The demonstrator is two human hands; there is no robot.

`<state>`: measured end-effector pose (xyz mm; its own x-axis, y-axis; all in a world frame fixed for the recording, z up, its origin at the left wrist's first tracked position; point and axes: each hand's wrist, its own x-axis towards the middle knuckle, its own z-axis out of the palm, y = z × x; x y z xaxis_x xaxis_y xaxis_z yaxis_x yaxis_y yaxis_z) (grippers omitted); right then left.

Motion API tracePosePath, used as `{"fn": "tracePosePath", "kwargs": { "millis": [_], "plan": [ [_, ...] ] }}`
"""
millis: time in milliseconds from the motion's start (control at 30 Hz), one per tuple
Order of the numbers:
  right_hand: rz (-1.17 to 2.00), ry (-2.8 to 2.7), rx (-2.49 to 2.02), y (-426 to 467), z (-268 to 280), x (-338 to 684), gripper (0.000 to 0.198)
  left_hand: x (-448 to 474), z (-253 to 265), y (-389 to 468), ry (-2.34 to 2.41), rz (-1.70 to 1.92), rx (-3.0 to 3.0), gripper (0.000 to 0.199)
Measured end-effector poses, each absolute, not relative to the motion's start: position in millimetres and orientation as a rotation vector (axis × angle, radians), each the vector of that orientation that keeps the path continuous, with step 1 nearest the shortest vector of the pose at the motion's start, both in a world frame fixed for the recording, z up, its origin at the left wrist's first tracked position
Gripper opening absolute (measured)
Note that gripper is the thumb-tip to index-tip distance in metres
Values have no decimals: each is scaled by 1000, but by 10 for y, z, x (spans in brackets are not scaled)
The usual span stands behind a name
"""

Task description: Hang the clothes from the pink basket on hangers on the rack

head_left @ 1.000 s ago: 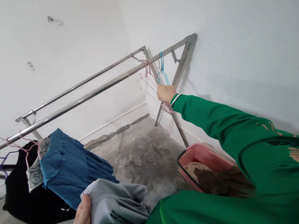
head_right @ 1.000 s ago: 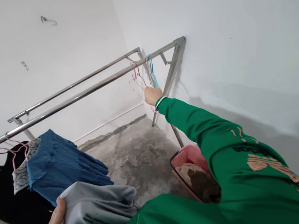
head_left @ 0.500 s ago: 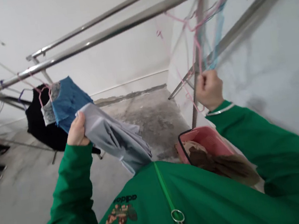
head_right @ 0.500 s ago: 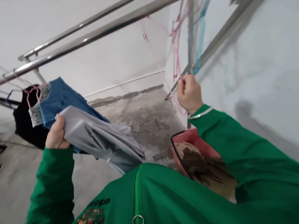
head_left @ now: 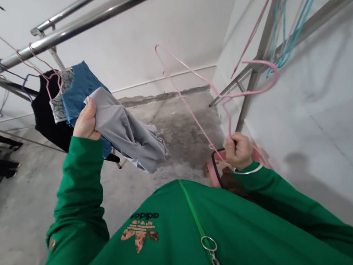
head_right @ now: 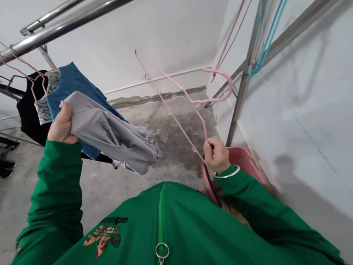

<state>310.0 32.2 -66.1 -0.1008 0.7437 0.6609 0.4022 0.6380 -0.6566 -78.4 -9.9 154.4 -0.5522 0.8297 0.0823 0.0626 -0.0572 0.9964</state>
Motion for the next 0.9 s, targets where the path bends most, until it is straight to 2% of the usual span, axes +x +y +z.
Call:
{"fn": "tracePosePath", "kwargs": {
  "millis": [133, 200, 267, 367, 533, 700, 900],
  "plan": [
    [853, -1552, -795, 85, -630, 2974, 15, -857, 1543, -128, 1601, 1651, 939, 37],
    [1080, -1471, -736, 56, -493, 2861, 23, -863, 1555, -135, 1595, 1639, 971, 35],
    [1201, -1465, -702, 83, -314, 2776, 29, -854, 1570, -136, 1591, 1629, 996, 33],
    [1307, -1594, -679, 141, -92, 2796, 25, -844, 1577, -144, 1610, 1590, 1001, 31],
    [1549, -1799, -653, 123, 21, 2986, 31, -863, 1518, -178, 1620, 1544, 982, 31],
    [1642, -1925, -590, 142, -28, 2689, 44, -758, 1410, -186, 1611, 1467, 976, 30],
    [1430, -1789, -716, 217, -156, 1942, 43, -189, 1132, -255, 1638, 1192, 922, 31]
  ]
}}
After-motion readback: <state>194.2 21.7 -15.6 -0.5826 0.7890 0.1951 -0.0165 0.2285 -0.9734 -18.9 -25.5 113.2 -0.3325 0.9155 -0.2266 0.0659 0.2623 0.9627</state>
